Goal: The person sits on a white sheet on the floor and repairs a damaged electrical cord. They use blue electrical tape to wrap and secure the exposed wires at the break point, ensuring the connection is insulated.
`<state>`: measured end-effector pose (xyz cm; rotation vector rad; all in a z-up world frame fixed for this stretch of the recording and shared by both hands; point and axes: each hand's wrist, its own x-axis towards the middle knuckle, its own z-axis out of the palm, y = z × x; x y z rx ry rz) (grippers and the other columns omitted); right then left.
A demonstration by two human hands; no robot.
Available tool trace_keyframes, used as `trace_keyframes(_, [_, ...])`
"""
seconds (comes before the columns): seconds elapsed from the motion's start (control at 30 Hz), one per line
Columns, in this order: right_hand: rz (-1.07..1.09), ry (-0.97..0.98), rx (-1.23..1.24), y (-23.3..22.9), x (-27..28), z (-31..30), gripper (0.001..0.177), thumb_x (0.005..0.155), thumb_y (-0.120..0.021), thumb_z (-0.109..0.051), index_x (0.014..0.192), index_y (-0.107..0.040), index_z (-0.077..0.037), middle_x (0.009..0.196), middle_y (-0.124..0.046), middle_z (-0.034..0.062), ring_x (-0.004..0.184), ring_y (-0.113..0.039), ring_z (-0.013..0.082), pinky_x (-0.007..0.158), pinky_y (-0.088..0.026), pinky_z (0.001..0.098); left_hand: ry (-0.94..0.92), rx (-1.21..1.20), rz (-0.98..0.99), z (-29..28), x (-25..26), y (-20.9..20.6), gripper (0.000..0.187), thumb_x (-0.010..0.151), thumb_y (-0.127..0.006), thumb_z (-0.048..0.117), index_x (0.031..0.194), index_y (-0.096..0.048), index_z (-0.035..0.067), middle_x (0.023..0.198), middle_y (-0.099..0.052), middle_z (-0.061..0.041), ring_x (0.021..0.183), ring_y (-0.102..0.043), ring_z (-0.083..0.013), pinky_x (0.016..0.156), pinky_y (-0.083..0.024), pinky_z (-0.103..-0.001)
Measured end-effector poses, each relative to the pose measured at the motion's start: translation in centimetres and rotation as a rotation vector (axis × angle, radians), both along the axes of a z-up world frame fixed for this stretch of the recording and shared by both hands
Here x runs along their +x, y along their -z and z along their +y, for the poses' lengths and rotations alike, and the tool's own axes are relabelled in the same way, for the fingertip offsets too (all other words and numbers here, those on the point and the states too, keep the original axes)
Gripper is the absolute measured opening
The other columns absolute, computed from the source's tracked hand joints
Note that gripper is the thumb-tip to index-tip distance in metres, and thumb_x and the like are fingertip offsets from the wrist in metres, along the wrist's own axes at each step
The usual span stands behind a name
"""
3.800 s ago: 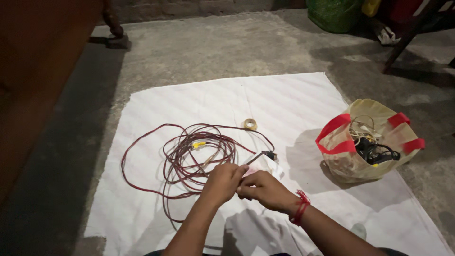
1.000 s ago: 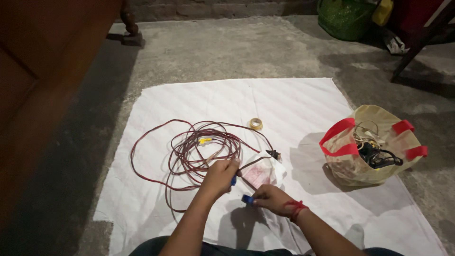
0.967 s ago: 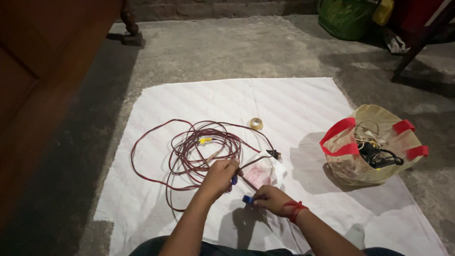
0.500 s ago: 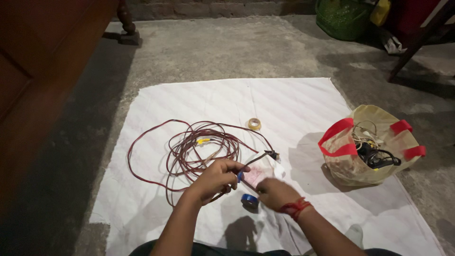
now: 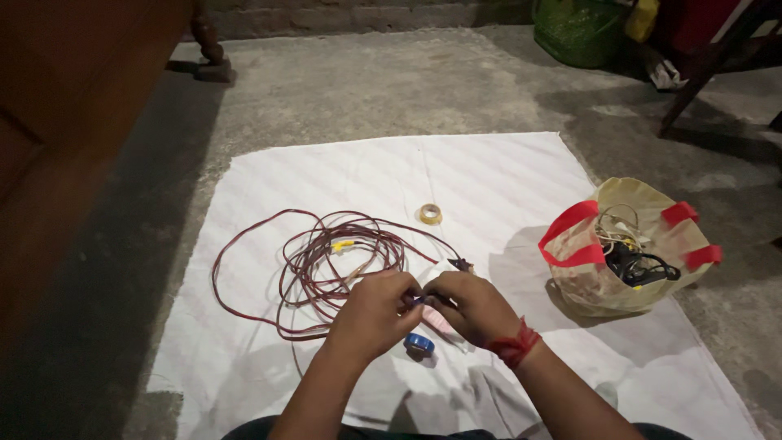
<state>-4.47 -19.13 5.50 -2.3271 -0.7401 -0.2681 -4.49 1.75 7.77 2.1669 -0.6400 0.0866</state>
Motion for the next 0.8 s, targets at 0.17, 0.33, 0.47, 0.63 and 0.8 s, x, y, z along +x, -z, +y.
trace_keyframes(0.17, [0.041,-0.047,0.011,-0.3,0.3,-0.8,0.011,0.089,-0.068,-0.014,0.096,-0.074,-0.006,0.082,-0.071,0.0126,0.077,-0.068,0.0322,0.070,-0.053,0.0408,0.011,0.047,-0.262,-0.5,-0.4,-0.4,0.008,0.080,-0.073,0.009,0.081,-0.067,0.005,0.081,-0.068,-0.011,0.077,-0.067,-0.0323,0.069,-0.054,-0.043])
trace_keyframes(0.33, [0.263,-0.024,0.102,-0.9,0.7,-1.1,0.015,0.090,-0.068,-0.015,0.093,-0.074,-0.003,0.079,-0.073,0.0137,0.070,-0.070,0.0264,0.067,-0.055,0.0354,0.010,0.112,-0.439,-0.9,-0.4,-0.1,0.007,0.081,-0.071,0.008,0.079,-0.065,0.006,0.080,-0.065,-0.009,0.077,-0.064,-0.0309,0.071,-0.052,-0.042])
trace_keyframes(0.47, [0.369,-0.053,0.127,-1.6,0.9,-2.1,0.016,0.090,-0.068,-0.015,0.092,-0.074,-0.001,0.076,-0.074,0.0130,0.068,-0.069,0.0249,0.066,-0.054,0.0345,0.110,0.228,-0.635,-0.6,0.0,0.1,0.003,0.086,-0.066,0.008,0.088,-0.064,0.007,0.083,-0.063,-0.007,0.081,-0.064,-0.0260,0.075,-0.051,-0.040])
trace_keyframes(0.63, [0.243,-0.056,0.052,-1.7,0.6,-2.2,0.016,0.088,-0.073,-0.015,0.094,-0.074,0.000,0.078,-0.071,0.0126,0.071,-0.065,0.0277,0.067,-0.052,0.0362,0.044,0.207,-0.647,-1.2,0.1,0.3,0.008,0.083,-0.063,0.005,0.091,-0.064,0.007,0.086,-0.064,-0.006,0.084,-0.064,-0.0252,0.076,-0.050,-0.040])
trace_keyframes(0.8, [0.043,-0.046,0.044,-1.4,1.1,-3.2,0.013,0.086,-0.075,-0.015,0.093,-0.077,-0.005,0.083,-0.073,0.0103,0.080,-0.067,0.0275,0.072,-0.053,0.0379,-0.029,0.057,-0.175,-1.1,-0.8,-0.4,0.013,0.089,-0.068,0.016,0.098,-0.072,0.007,0.090,-0.071,-0.009,0.082,-0.068,-0.0276,0.071,-0.053,-0.041])
